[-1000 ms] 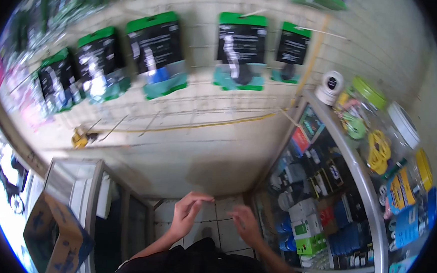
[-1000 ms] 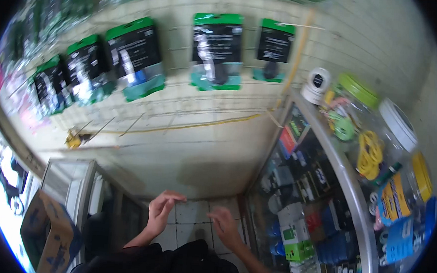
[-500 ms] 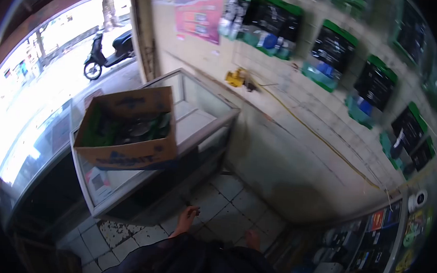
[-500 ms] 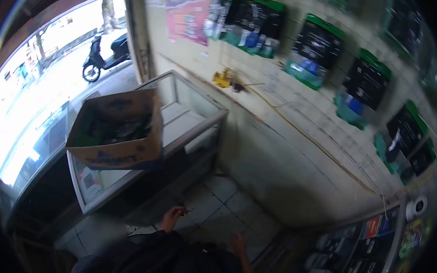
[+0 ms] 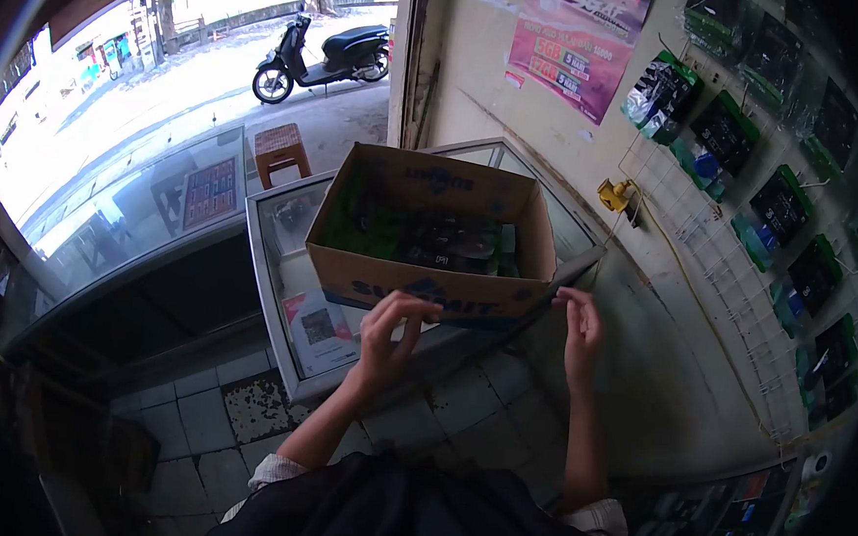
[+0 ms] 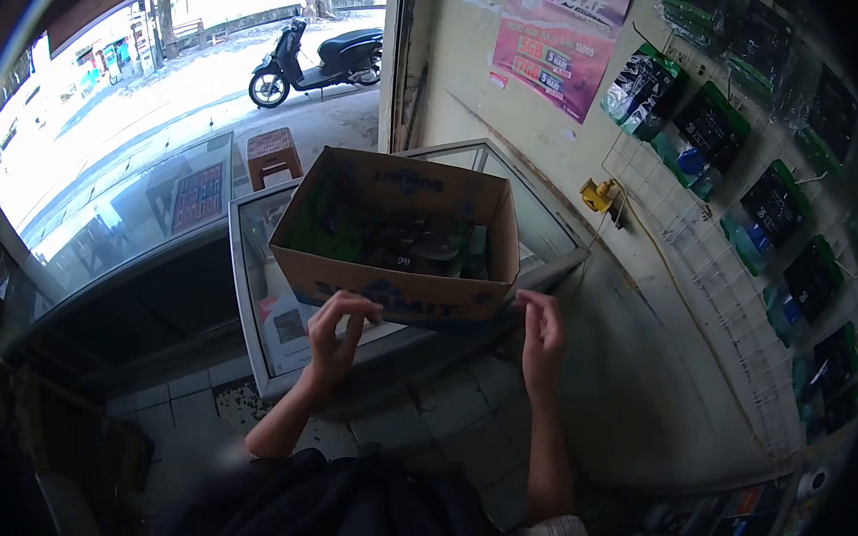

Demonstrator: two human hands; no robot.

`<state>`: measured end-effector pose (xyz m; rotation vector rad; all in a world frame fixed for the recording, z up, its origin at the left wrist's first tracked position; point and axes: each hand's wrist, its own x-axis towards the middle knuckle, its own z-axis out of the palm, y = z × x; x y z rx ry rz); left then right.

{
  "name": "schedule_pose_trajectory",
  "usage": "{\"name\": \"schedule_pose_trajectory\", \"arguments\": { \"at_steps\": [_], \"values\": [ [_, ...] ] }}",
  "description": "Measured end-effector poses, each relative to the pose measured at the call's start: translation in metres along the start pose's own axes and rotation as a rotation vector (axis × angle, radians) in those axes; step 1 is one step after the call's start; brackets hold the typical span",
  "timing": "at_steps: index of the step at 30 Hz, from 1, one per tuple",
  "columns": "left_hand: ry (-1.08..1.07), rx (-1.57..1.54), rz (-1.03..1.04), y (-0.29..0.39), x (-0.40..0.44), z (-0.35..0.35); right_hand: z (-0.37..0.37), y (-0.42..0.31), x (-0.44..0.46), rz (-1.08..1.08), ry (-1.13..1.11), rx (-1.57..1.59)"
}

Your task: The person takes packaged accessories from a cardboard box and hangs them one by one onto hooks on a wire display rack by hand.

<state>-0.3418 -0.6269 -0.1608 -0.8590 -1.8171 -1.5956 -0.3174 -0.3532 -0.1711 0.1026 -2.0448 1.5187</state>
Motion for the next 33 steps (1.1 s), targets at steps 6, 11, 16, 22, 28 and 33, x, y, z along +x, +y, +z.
{"name": "schedule_pose_trajectory", "arguments": {
  "at_steps": [6, 11, 16, 22, 28, 33],
  "values": [
    [-0.233, 0.276, -0.056, -0.073, 0.110, 0.003, 0.069, -0.018, 0.115, 0.026, -0.376, -0.128],
    [-0.771, 0.643, -0.328, -0.161, 0.125, 0.027, 0.117, 0.057, 0.167, 0.114, -0.706, -0.866],
    [-1.026, 0.726, -0.575, -0.197, 0.123, 0.023, 0.128, 0.097, 0.197, 0.237, -0.814, -0.729],
    [-0.988, 0.760, -0.446, -0.204, 0.125, 0.026, 0.128, 0.073, 0.184, -0.242, -0.800, -1.079],
    [-0.651, 0.625, -0.256, -0.191, 0.125, 0.021, 0.140, 0.049, 0.174, -0.772, -0.555, -1.241],
    [-0.448, 0.500, -0.109, -0.138, 0.140, 0.017, 0.122, -0.006, 0.142, -0.789, -0.363, -1.325]
  ]
}}
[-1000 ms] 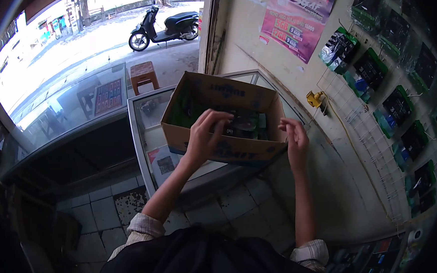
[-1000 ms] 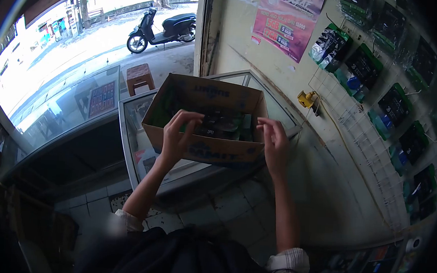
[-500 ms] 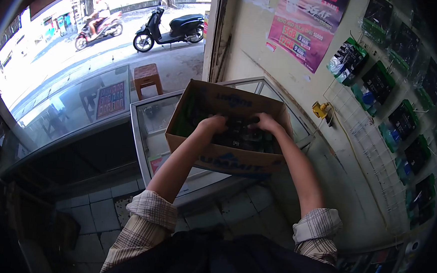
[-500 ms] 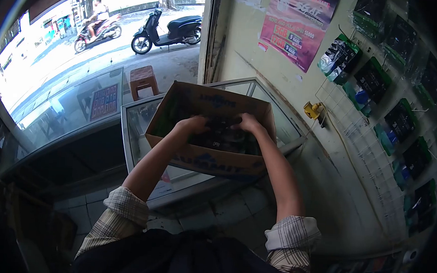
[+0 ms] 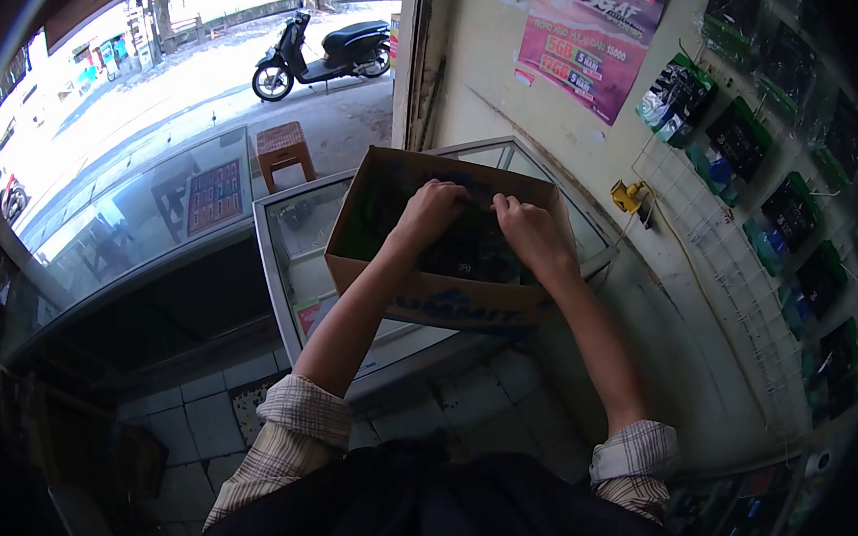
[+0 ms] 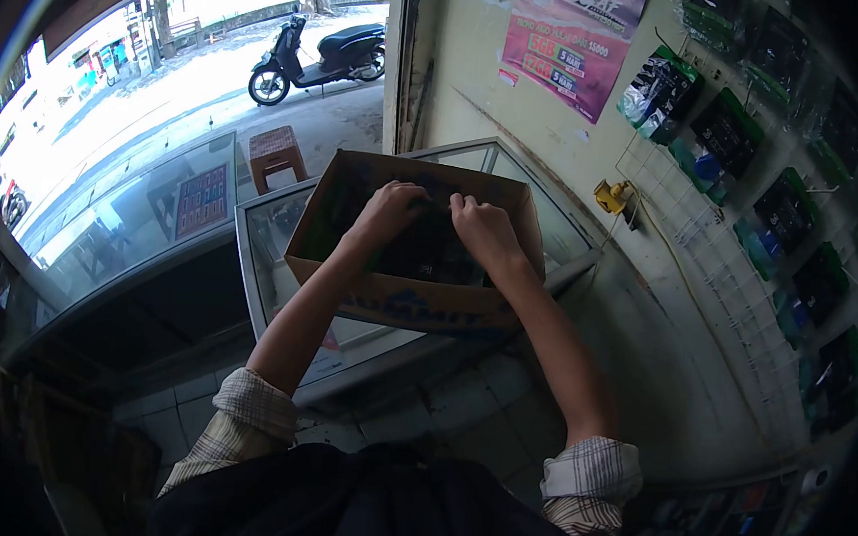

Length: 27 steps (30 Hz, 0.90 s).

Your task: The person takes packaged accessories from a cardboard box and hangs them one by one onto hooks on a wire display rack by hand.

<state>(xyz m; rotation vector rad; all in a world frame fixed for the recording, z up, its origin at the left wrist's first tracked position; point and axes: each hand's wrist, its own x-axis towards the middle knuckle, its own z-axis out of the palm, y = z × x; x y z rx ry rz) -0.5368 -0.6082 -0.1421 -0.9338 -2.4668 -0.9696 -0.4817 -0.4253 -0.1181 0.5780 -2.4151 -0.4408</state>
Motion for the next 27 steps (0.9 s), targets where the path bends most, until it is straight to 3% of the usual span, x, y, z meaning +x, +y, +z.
{"name": "schedule_pose_trajectory", "arguments": {
  "at_steps": [4, 6, 7, 9, 14, 16, 18, 22, 27],
  "values": [
    [0.187, -0.046, 0.283, 0.049, -0.011, -0.025, -0.065, -0.002, -0.037, 0.161, 0.067, 0.038],
    [0.333, -0.115, 0.404, 0.073, -0.015, -0.028, -0.105, 0.000, -0.060, 0.331, 0.247, 0.459],
    [0.325, -0.150, 0.426, 0.086, -0.014, -0.025, -0.116, 0.004, -0.075, 0.355, 0.237, 0.427],
    [0.501, -0.171, 0.638, 0.114, -0.012, -0.020, -0.136, 0.019, -0.108, 0.730, 0.460, 1.024],
    [0.524, -0.397, 0.910, 0.191, -0.017, 0.018, -0.164, 0.071, -0.196, 1.025, 0.537, 1.207],
    [0.427, -0.512, 0.973, 0.220, -0.024, 0.044, -0.173, 0.063, -0.228, 1.184, 0.424, 1.672],
    [0.299, -0.607, 1.033, 0.249, -0.035, 0.072, -0.168, 0.059, -0.278, 1.185, 0.293, 2.004],
    [0.040, -0.763, 1.157, 0.313, -0.052, 0.129, -0.177, 0.046, -0.369, 1.046, 0.428, 1.991],
    [-0.072, -0.926, 1.146, 0.408, -0.063, 0.190, -0.251, 0.056, -0.437, 1.368, 0.760, 1.468]
  ]
}}
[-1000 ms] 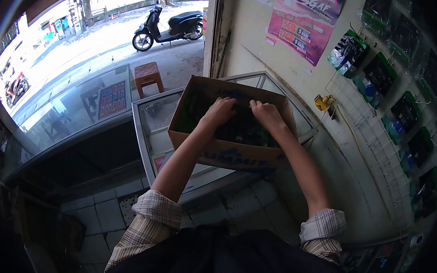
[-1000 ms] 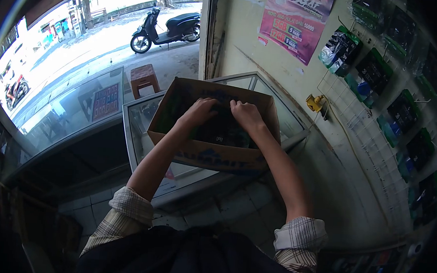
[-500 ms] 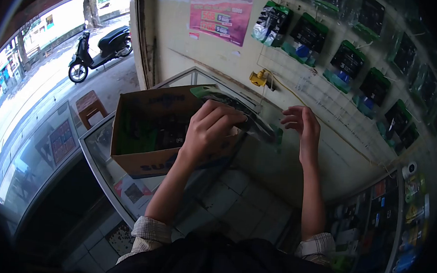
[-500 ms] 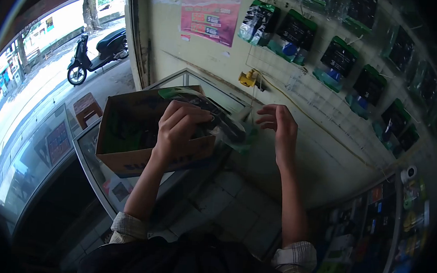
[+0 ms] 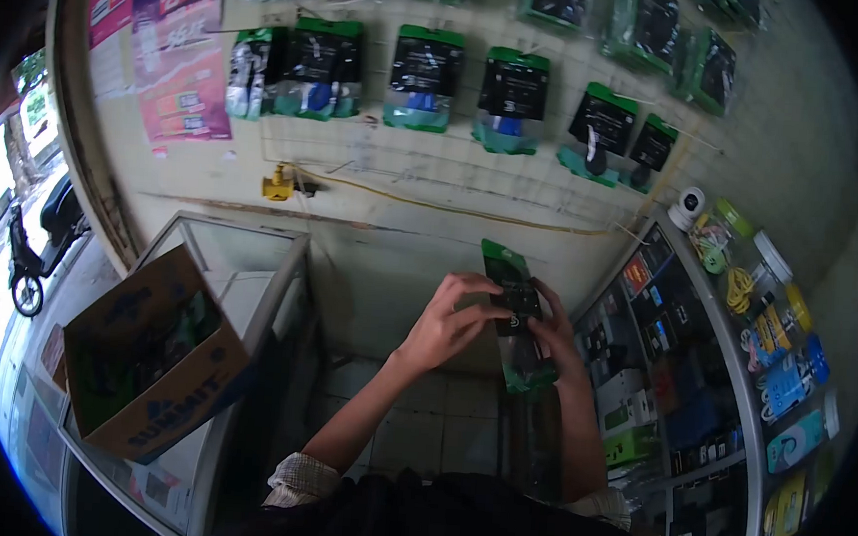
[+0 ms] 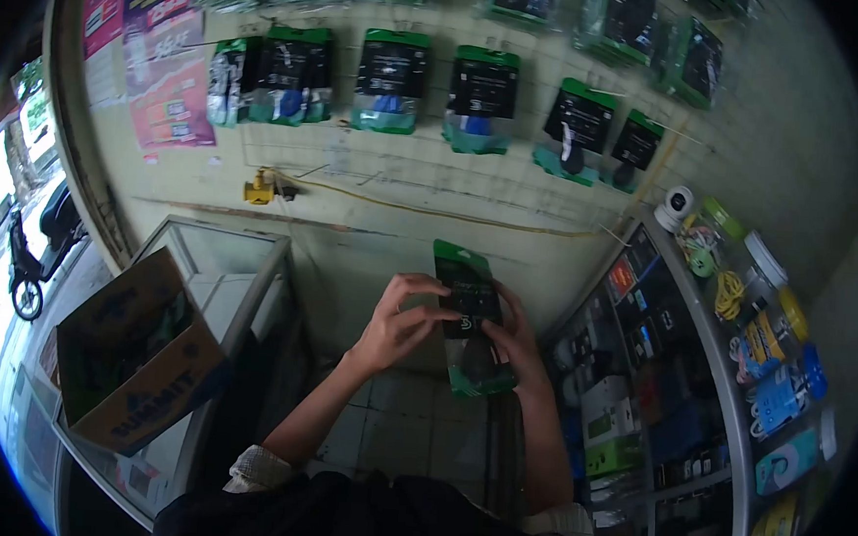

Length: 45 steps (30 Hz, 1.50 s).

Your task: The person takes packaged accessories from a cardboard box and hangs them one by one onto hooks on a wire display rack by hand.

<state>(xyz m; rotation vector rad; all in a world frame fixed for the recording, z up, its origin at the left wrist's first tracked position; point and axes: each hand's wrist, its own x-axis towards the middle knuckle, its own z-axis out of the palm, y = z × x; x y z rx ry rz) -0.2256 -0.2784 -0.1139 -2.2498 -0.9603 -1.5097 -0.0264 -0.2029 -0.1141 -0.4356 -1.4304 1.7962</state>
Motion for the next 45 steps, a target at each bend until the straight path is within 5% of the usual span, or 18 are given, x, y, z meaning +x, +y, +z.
{"name": "schedule_pose_trajectory", "arguments": {
  "at_steps": [2, 4, 6, 12, 18, 32, 36, 39, 45],
  "values": [
    [0.160, -0.235, -0.260, 0.001, 0.022, 0.048, -0.029, -0.021, -0.005, -0.082, 0.119, -0.009],
    [0.150, -0.285, -0.222, 0.002, 0.040, 0.089, -0.056, -0.037, -0.007, -0.349, 0.346, -0.240],
    [0.067, -0.861, -0.571, 0.018, 0.066, 0.138, -0.104, -0.039, -0.009, -0.505, 0.487, -0.376],
    [0.035, -0.933, -0.589, 0.020, 0.099, 0.213, -0.151, -0.073, -0.017, -0.665, 0.579, -0.471],
    [0.235, -0.862, -0.354, 0.020, 0.160, 0.259, -0.183, -0.123, 0.003, -0.808, 0.623, -0.558],
    [0.281, -0.667, -0.137, -0.051, 0.281, 0.303, -0.229, -0.220, 0.090, -1.049, 0.588, -0.727],
    [0.221, -0.847, -0.316, -0.058, 0.279, 0.309, -0.248, -0.216, 0.112, -1.037, 0.546, -0.755],
    [0.330, -0.577, -0.209, -0.074, 0.274, 0.324, -0.266, -0.207, 0.134, -0.940, 0.549, -0.788],
    [0.259, -0.279, -0.401, -0.099, 0.262, 0.350, -0.305, -0.193, 0.195, -0.820, 0.663, -1.138]
  ]
}}
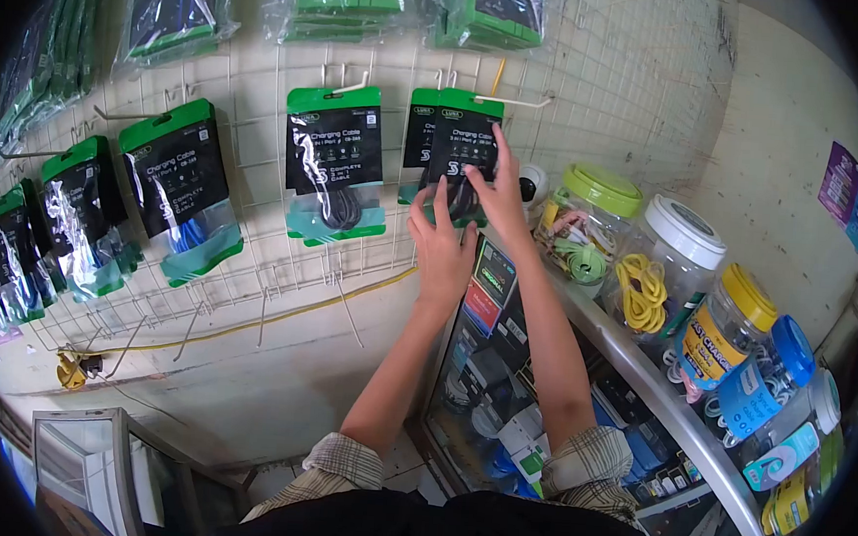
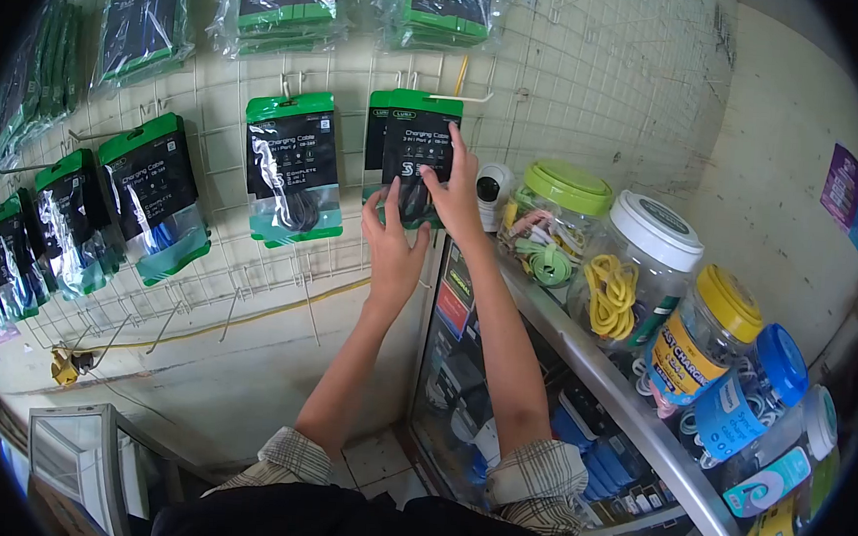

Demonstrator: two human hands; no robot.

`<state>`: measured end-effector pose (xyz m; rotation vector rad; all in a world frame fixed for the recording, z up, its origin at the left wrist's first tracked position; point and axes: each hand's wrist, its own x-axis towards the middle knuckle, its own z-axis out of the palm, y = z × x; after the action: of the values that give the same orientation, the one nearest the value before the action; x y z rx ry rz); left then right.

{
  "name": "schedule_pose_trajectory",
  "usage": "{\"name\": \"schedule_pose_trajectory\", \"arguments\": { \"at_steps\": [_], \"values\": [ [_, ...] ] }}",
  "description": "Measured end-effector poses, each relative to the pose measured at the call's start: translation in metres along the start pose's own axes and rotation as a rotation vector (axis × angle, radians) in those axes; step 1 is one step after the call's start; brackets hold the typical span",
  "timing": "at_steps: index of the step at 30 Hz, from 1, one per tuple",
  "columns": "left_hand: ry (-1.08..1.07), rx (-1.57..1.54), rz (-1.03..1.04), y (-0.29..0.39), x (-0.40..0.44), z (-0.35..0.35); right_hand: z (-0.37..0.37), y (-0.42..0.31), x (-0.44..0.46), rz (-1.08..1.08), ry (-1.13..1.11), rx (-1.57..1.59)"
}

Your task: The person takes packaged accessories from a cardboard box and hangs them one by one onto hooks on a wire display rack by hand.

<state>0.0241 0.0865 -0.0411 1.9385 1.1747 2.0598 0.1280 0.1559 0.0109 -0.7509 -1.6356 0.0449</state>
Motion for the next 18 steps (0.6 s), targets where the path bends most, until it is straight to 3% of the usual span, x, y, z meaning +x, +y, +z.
{"name": "schedule_pose_trajectory", "arguments": {
  "at_steps": [1, 8, 11, 18],
  "values": [
    [0.006, 0.002, -0.002, -0.006, -0.002, 0.004, 0.008, 0.003, 0.003, -0.009, -0.007, -0.170],
    [0.079, 0.057, -0.081, -0.062, 0.000, 0.029, 0.044, 0.031, 0.017, 0.071, -0.019, -0.064],
    [0.064, 0.065, -0.089, -0.070, 0.002, 0.027, 0.053, 0.046, 0.020, -0.001, 0.028, -0.132],
    [0.036, 0.023, -0.024, -0.030, -0.011, 0.000, 0.033, 0.006, -0.015, 0.001, 0.106, -0.257]
  ]
}}
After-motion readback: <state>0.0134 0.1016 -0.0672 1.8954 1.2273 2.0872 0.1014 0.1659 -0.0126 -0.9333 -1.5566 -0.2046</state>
